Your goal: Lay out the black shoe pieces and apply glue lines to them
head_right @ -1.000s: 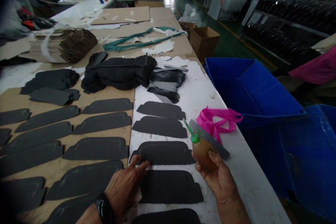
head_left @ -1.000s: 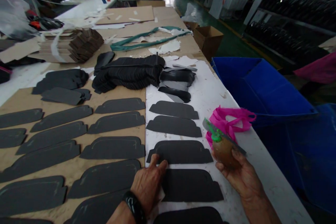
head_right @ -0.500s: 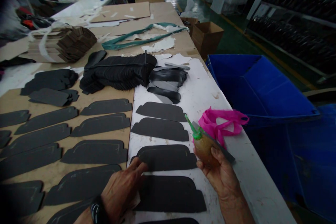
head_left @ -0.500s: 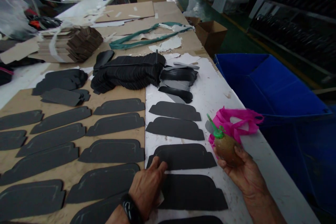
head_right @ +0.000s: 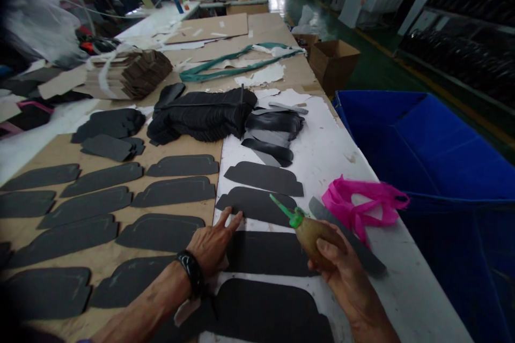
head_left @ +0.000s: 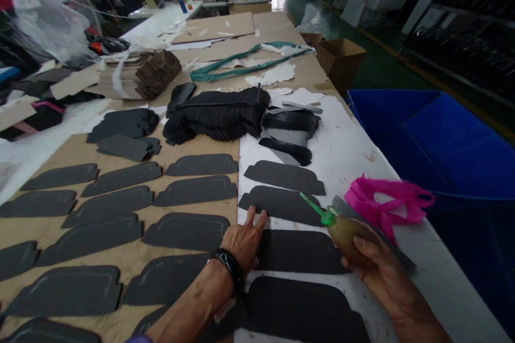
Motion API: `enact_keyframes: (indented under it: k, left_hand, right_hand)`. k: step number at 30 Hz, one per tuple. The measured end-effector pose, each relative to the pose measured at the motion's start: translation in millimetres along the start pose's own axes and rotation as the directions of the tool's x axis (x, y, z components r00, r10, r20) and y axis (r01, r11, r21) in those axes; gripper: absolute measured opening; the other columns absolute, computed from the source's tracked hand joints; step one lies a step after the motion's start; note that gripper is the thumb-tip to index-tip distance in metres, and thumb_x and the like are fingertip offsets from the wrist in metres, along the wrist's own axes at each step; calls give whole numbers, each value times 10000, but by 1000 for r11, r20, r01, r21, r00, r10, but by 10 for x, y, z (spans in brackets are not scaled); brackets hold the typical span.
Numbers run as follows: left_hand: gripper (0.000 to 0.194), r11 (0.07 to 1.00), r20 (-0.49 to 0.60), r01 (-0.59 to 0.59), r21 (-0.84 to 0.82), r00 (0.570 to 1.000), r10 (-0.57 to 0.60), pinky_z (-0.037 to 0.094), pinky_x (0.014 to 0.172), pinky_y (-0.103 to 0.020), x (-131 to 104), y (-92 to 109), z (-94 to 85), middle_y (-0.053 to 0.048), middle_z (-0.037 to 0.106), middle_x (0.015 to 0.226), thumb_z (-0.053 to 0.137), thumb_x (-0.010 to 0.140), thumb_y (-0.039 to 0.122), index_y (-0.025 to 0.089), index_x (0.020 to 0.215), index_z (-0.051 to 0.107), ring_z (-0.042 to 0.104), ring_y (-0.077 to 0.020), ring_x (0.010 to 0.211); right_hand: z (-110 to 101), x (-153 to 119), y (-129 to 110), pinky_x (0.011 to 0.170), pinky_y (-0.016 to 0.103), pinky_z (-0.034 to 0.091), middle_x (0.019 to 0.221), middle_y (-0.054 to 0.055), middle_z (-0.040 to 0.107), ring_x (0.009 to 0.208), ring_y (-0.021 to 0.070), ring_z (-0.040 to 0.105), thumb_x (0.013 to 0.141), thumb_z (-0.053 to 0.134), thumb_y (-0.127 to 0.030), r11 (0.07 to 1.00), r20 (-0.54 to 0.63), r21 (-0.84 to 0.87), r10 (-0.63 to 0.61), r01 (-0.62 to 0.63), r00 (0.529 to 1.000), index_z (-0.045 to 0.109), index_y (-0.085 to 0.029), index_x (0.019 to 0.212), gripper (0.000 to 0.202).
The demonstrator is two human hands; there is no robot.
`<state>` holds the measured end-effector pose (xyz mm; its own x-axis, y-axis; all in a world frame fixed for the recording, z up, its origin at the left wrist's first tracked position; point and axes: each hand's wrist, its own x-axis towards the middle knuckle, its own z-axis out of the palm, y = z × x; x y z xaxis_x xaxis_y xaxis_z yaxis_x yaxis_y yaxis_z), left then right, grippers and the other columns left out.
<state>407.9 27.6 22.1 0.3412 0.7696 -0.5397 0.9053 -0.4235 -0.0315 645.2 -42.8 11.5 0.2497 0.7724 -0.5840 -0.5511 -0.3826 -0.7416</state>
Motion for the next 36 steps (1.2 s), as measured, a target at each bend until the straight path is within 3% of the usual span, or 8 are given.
enact_keyframes:
  k: [5,10,13,16,25,31,36]
  left_hand:
    - [891,1000,13,-15,-20,1000,15,543,655,-401,-93,5,44,-184,223,1422,628,587,92,198,1364,205,639,-285,828]
    - [766,998,21,-25,-60,999,26,546,651,-398,-102,28,86,-210,229,1414,495,680,38,179,1369,190,647,-255,801]
    - [789,996,37,-32,-88,999,36,546,654,-401,-98,37,128,-235,222,1408,522,668,57,151,1371,178,642,-259,810]
    - [747,996,6,-39,-84,999,39,551,623,-392,-95,39,189,-242,241,1400,470,696,46,136,1375,174,647,-247,772]
    - [667,996,12,-38,-77,999,39,554,593,-357,-93,47,214,-247,242,1398,367,760,26,135,1382,154,651,-217,730]
    - [760,994,48,-54,-97,997,59,550,619,-361,-111,24,166,-253,224,1402,479,707,59,123,1382,135,647,-226,755]
    - [742,995,5,-60,-80,998,61,550,603,-363,-92,27,233,-247,238,1399,454,713,64,127,1382,140,649,-222,729]
  right_hand:
    - [332,134,97,489,291,501,883,30,599,674,186,579,544,745,-368,930,77,-354,-82,104,994,514,-226,992,524]
    - [583,301,145,686,326,487,936,36,584,804,207,577,593,689,-379,672,246,-679,-172,296,954,489,-226,1009,487]
    - [678,328,135,788,341,446,1011,38,572,896,213,562,644,643,-360,527,313,-764,-203,373,928,480,-236,1022,430]
    - [729,323,133,811,339,432,1042,35,567,936,214,552,666,627,-375,458,335,-804,-179,380,925,467,-241,1040,428]
    - [795,356,194,800,351,432,1035,27,565,925,214,547,656,637,-357,429,339,-820,-172,380,925,480,-253,1022,411]
    - [797,413,246,829,373,429,1022,25,568,923,216,546,636,648,-349,426,323,-821,-204,381,924,499,-251,1020,423]
    - [808,449,267,835,375,424,1024,32,572,925,220,544,640,643,-335,417,328,-819,-224,394,918,499,-244,1018,415]
